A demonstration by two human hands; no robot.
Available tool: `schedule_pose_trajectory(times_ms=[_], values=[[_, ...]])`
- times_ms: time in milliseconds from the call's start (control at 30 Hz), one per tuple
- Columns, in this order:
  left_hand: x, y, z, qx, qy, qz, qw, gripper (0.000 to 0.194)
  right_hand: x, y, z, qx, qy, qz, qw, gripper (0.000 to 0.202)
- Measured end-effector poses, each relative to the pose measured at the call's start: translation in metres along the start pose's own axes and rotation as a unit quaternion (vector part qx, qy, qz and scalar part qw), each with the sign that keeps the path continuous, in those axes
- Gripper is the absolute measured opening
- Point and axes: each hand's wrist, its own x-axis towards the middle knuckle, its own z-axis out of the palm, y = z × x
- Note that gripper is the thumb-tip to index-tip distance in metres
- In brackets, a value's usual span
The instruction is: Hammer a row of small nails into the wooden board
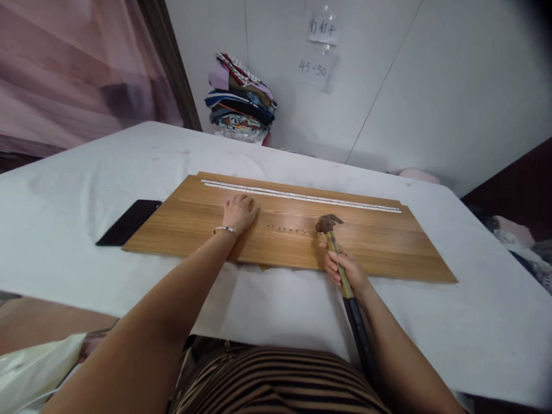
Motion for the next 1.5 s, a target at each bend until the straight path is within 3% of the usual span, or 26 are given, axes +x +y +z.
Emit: schedule_pose_trajectory(times_ms=[967,1500], values=[[0.0041,-0.006,0.0065,-0.012,0.004,0.009,1.0,0.038,-0.0001,-0.002,-0.0016,-0.007,-0.023,0.007,1.0,0.037],[0.0046,-0.0074,0.0067,-0.016,0.002,0.014,1.0,0.038,-0.0022,-0.0058,0.0017,-0.003,-0.004,-0.001,1.0,0.04]])
